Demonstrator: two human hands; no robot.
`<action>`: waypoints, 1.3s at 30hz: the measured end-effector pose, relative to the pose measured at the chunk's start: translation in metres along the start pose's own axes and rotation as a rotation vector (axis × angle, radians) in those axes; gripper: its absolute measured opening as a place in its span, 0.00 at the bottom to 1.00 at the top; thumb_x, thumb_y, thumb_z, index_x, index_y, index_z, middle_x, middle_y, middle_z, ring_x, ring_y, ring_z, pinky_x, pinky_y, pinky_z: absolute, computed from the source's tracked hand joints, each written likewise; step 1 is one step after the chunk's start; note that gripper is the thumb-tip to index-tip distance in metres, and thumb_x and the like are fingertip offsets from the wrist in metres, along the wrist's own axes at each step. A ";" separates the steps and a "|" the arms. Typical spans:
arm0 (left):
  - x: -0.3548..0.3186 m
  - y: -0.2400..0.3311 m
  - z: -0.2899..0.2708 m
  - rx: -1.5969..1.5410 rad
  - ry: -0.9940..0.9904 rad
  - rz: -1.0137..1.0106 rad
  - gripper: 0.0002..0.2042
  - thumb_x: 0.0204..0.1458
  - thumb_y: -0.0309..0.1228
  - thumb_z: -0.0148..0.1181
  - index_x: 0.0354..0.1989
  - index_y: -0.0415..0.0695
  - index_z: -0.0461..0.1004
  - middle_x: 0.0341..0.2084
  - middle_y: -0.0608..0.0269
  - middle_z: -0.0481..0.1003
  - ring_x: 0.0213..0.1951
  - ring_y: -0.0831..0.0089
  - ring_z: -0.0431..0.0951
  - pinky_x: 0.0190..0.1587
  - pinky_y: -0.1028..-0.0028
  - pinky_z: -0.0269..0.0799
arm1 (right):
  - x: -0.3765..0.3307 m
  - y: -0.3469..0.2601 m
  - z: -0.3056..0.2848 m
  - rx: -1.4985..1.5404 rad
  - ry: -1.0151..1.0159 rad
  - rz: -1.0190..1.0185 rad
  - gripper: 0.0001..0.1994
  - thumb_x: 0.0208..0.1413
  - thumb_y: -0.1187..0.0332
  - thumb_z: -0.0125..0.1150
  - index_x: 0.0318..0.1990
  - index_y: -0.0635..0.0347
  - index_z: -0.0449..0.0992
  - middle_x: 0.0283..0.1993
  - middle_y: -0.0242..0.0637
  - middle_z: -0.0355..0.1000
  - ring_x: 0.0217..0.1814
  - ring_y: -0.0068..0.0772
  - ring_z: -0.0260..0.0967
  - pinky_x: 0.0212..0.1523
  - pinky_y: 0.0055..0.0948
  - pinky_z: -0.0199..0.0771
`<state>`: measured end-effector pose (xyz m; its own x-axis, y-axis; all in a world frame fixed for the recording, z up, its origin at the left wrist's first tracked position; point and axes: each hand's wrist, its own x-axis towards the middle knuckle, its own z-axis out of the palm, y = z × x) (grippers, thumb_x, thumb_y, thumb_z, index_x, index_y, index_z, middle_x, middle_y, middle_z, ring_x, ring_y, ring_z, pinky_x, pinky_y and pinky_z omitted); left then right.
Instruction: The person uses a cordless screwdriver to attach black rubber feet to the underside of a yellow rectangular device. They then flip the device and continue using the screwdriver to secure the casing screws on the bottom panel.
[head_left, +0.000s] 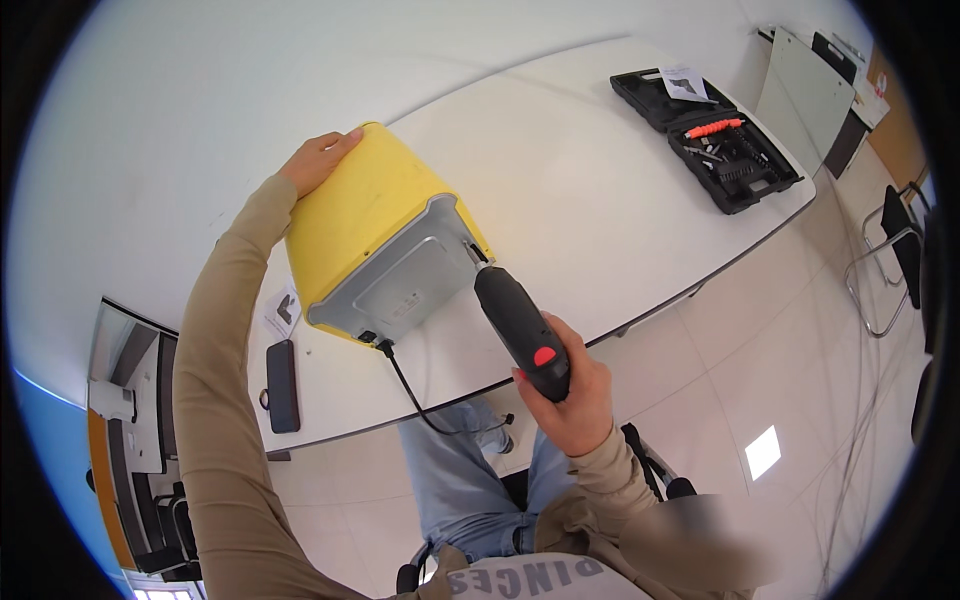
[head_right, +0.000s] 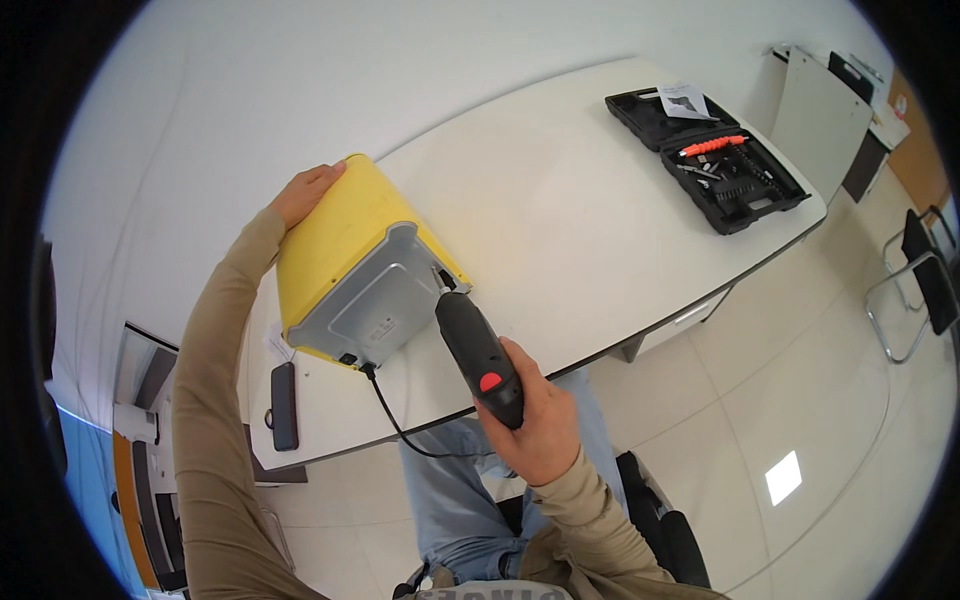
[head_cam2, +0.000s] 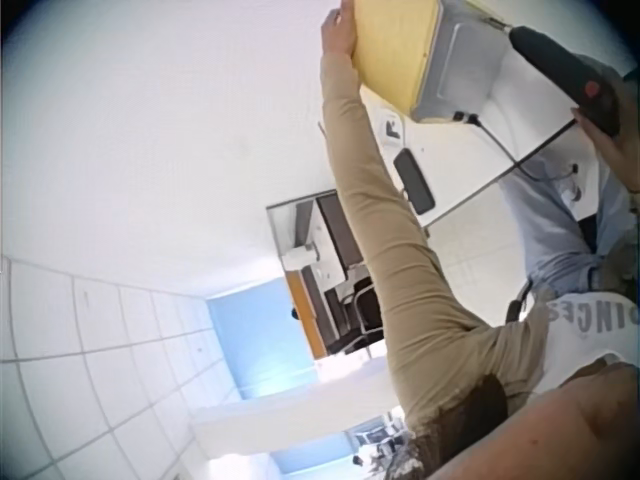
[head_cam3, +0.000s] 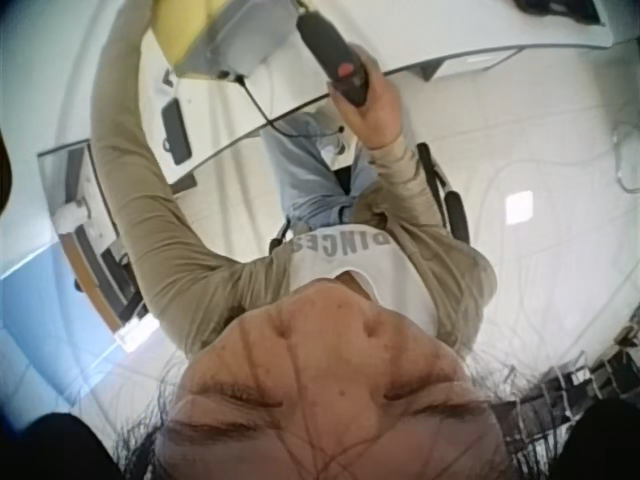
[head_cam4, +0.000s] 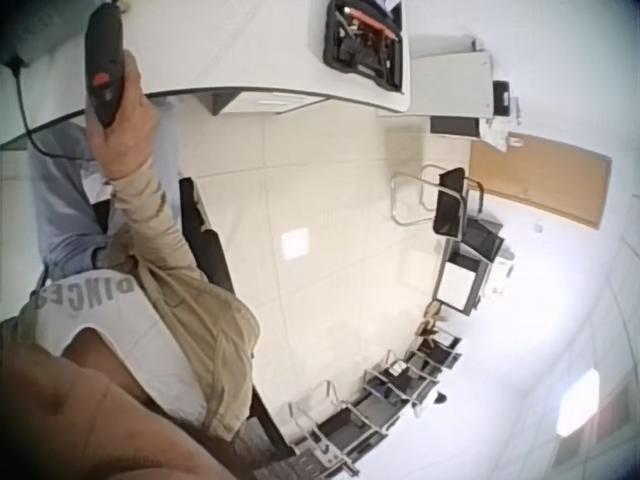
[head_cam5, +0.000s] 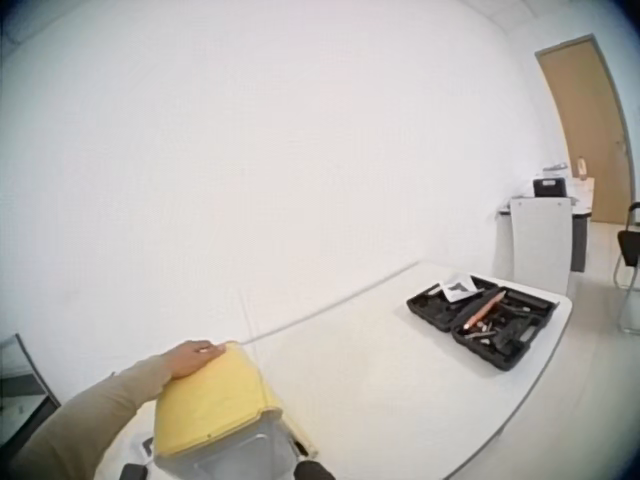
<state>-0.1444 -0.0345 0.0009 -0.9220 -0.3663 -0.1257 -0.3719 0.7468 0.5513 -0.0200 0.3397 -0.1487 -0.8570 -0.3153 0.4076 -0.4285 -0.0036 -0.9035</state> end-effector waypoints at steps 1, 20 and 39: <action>-0.002 0.001 0.001 -0.026 0.005 -0.007 0.33 0.56 0.60 0.50 0.53 0.39 0.74 0.45 0.55 0.76 0.45 0.68 0.76 0.50 0.70 0.70 | 0.001 0.001 -0.001 -0.010 -0.004 -0.010 0.29 0.48 0.75 0.64 0.60 0.64 0.63 0.37 0.51 0.75 0.34 0.52 0.77 0.34 0.35 0.75; -0.009 0.005 0.005 -0.038 0.057 0.058 0.30 0.58 0.57 0.51 0.45 0.36 0.78 0.33 0.62 0.78 0.34 0.78 0.76 0.40 0.76 0.72 | 0.006 0.010 -0.009 0.071 -0.016 0.056 0.28 0.46 0.80 0.63 0.58 0.66 0.65 0.42 0.44 0.76 0.40 0.31 0.76 0.44 0.26 0.73; -0.006 0.001 0.005 -0.045 0.044 0.052 0.30 0.58 0.56 0.51 0.46 0.36 0.77 0.34 0.62 0.78 0.35 0.78 0.76 0.41 0.75 0.72 | 0.007 0.009 -0.012 0.079 -0.043 0.111 0.28 0.46 0.81 0.63 0.57 0.67 0.66 0.45 0.45 0.76 0.42 0.31 0.76 0.46 0.26 0.73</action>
<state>-0.1396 -0.0287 -0.0014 -0.9338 -0.3526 -0.0603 -0.3178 0.7403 0.5924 -0.0335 0.3487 -0.1520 -0.8840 -0.3582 0.3005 -0.3068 -0.0406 -0.9509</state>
